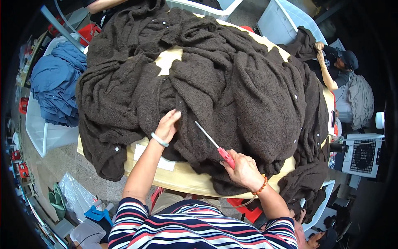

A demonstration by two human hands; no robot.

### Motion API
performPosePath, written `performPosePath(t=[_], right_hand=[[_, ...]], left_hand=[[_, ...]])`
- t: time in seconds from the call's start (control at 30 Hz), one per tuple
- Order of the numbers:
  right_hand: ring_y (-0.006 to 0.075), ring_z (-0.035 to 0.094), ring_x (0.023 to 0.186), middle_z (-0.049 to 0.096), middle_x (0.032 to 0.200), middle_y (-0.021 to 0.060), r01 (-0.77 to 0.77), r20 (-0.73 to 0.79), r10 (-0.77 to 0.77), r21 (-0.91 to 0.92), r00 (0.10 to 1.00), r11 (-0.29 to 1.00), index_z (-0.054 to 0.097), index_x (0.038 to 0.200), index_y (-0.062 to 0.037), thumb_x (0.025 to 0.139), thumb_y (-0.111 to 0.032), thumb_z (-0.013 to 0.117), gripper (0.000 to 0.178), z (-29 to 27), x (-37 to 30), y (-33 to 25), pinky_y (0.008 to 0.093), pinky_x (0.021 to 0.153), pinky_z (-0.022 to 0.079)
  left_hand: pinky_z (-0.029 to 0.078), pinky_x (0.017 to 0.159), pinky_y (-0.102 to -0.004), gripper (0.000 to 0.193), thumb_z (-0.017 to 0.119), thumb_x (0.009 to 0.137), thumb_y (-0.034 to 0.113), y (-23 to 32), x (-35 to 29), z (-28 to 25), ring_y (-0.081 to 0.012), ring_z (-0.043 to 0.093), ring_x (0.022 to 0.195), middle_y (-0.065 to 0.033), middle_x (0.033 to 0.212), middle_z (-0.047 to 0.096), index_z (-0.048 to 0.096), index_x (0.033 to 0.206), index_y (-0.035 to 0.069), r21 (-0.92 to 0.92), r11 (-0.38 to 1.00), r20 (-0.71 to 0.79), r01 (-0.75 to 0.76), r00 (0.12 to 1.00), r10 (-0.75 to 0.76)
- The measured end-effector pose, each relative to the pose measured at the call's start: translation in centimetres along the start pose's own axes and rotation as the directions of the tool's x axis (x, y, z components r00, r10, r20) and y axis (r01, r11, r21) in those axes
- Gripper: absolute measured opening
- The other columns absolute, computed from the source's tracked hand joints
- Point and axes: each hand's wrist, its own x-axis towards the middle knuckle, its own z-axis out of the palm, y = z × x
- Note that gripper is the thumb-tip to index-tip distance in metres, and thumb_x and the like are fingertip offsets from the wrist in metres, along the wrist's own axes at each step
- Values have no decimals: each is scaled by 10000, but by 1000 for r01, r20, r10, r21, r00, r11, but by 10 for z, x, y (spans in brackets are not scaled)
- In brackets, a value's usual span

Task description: Trimming loose threads and excess fabric from brown sweaters using scissors.

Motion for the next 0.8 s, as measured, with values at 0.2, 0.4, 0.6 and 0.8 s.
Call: performPosePath(t=[0.2,0.4,0.6,0.8], right_hand=[[393,641,750,633,747,202,32,-30,-32,-2,999,999,571,1035,-45,867,-207,631,241,1,18,-13,458,686,507],[403,642,677,621,655,201,11,-43,-14,-56,999,998,589,971,-39,868,-228,624,218,-6,32,-22,481,655,514],[396,645,665,622,649,202,85,70,-75,-155,995,984,590,931,-37,864,-248,634,225,-4,38,-19,473,638,519],[387,650,652,625,644,205,184,205,-146,-180,968,966,599,955,-28,868,-288,626,275,5,27,-12,463,618,523]], left_hand=[[477,900,-295,220,640,908,104,9,45,-10,-148,624,972,-47,1063,668,622,1102,1,140,989,-54,-37,998,45],[446,628,-226,84,699,843,55,-7,31,-15,-52,521,704,11,782,639,655,804,-5,625,726,-51,-288,913,405],[434,660,-203,35,675,862,11,-16,25,-30,-36,510,731,43,826,618,658,846,-16,785,520,62,-338,877,476],[436,627,-208,121,698,873,75,-19,16,-36,-35,504,699,52,776,603,635,800,1,556,771,-55,-310,912,406]])
